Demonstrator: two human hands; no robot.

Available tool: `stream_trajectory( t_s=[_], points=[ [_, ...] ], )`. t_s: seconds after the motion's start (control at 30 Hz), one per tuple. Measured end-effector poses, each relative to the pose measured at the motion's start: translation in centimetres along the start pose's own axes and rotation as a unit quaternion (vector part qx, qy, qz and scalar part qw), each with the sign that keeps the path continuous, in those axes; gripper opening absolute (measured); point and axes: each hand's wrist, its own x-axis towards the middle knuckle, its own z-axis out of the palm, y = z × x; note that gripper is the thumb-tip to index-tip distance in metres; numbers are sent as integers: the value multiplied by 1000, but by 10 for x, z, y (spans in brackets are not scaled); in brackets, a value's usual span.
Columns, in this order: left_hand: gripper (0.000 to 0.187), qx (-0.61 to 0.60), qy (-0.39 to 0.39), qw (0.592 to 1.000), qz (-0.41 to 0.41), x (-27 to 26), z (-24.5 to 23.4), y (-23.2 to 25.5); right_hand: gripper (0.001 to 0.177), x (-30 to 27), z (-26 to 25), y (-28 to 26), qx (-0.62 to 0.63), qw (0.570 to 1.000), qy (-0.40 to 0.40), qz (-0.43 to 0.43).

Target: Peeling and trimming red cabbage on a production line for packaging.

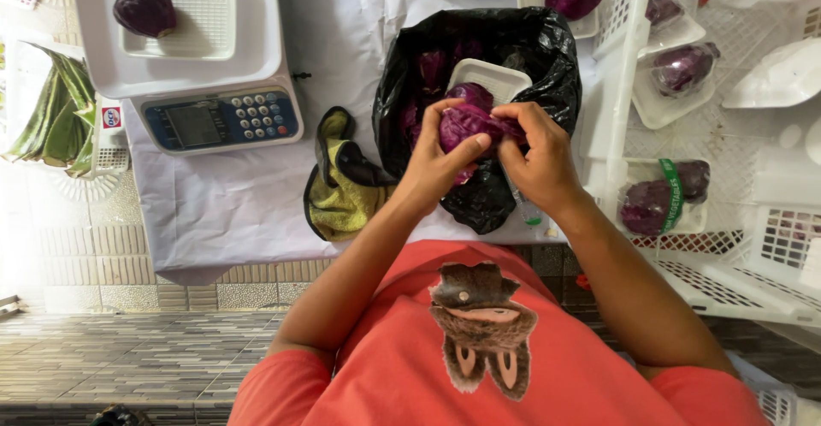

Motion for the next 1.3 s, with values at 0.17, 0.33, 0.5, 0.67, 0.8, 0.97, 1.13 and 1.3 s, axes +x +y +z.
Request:
stream_trajectory(
  t_s=[0.17,0.33,0.5,0.67,0.8,0.97,1.13,1.3],
  points=[
    [68,-3,-22,1000,20,2,-11,6,27,2,-2,-8,33,999,-7,3],
    [65,-54,-59,997,15,-4,-10,15,19,-3,0,1,49,998,16,21],
    [65,-104,-92,990,-29,-8,-10,18,14,6,-9,3,86,996,-22,-32],
    [64,-116,-106,986,-50,-3,-18,6,38,10,-14,4,131,987,-73,-50],
    [63,-36,-130,990,-38,-6,-22,16,37,12,-16,8,137,984,-96,-55],
    [63,-23,-128,991,-30,-3,-29,18,27,12,-10,-3,122,987,-84,-58],
    [62,-22,-118,992,-28,2,-30,10,29,6,-1,-15,38,995,-49,-76],
    [60,-3,-105,994,-11,4,-21,9,20,-4,11,2,-44,995,19,-84]
  ],
)
